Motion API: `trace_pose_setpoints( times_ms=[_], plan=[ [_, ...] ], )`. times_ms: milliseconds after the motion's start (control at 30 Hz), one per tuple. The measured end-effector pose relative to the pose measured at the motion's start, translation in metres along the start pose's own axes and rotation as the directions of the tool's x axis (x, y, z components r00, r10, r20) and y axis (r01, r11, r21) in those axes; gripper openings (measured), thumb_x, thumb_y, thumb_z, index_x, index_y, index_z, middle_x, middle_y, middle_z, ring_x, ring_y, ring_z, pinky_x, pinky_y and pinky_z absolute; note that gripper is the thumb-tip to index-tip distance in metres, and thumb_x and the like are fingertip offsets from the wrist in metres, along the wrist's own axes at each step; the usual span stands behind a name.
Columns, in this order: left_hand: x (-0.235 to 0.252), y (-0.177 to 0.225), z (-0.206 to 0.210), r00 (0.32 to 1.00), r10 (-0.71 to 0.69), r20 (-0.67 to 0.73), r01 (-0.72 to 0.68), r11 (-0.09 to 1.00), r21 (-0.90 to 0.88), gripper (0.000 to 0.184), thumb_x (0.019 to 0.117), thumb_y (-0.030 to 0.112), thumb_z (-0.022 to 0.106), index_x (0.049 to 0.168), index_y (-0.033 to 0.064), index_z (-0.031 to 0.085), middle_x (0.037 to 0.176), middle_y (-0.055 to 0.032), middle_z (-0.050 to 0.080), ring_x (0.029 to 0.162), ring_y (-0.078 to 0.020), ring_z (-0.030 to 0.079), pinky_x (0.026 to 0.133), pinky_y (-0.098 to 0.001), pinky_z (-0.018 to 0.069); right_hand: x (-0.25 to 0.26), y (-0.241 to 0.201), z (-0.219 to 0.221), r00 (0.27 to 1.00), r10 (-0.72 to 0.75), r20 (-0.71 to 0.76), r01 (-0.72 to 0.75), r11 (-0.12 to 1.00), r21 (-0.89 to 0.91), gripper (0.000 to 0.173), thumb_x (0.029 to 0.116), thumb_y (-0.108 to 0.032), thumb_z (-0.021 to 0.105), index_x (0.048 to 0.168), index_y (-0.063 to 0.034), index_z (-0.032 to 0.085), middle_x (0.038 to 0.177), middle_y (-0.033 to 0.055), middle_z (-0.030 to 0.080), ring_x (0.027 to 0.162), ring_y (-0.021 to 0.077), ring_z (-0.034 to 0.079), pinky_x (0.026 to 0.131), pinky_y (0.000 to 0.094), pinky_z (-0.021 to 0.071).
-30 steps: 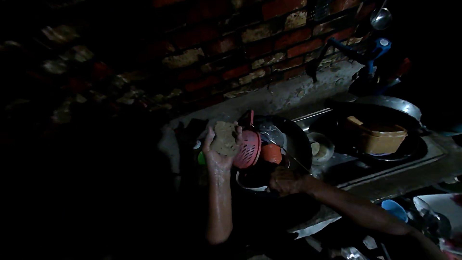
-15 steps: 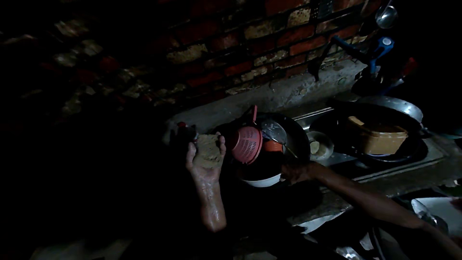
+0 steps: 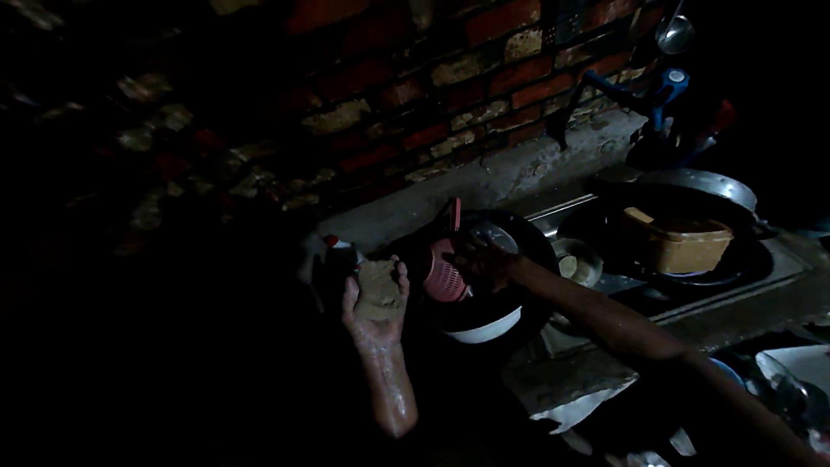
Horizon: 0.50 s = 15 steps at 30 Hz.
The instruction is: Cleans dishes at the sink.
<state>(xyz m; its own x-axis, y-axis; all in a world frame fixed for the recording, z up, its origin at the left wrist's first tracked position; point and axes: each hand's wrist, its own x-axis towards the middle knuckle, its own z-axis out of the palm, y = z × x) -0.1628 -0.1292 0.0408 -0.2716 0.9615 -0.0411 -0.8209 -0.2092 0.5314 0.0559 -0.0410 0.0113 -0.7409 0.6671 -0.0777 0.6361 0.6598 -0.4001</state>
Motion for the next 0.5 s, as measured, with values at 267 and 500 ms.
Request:
trace_pose_setpoints(
  times_ms=[267,500],
  plan=[
    [-0.012,0.009,-0.011,0.997,-0.029,0.071,0.037,0.992,-0.118,0.054,0.1058,0.050,0.039,0.127,0.0024,0.056,0.119,-0.0233,0.067,0.107,-0.0377,0.071,0.084,-0.0491,0.0635,0.086,0.059,-0.049,0.993,0.025,-0.112,-0.052,0.969,-0.241,0.035,0.1062,-0.021,0.052,0.135,-0.0045,0.063,0.148,0.0225,0.051,0.138,0.0432,0.045,0.111,0.0627,0.0346],
    [-0.013,0.005,-0.034,0.922,-0.217,0.319,0.272,0.952,-0.138,0.070,0.0886,0.055,0.067,0.128,-0.0020,0.063,0.130,-0.0264,0.064,0.120,-0.0401,0.065,0.099,-0.0481,0.0571,0.137,0.095,-0.022,0.970,-0.190,-0.153,0.137,0.943,-0.305,0.036,0.1068,-0.009,0.045,0.139,0.0021,0.056,0.144,0.0218,0.055,0.135,0.0373,0.050,0.117,0.0532,0.0323]
  ],
)
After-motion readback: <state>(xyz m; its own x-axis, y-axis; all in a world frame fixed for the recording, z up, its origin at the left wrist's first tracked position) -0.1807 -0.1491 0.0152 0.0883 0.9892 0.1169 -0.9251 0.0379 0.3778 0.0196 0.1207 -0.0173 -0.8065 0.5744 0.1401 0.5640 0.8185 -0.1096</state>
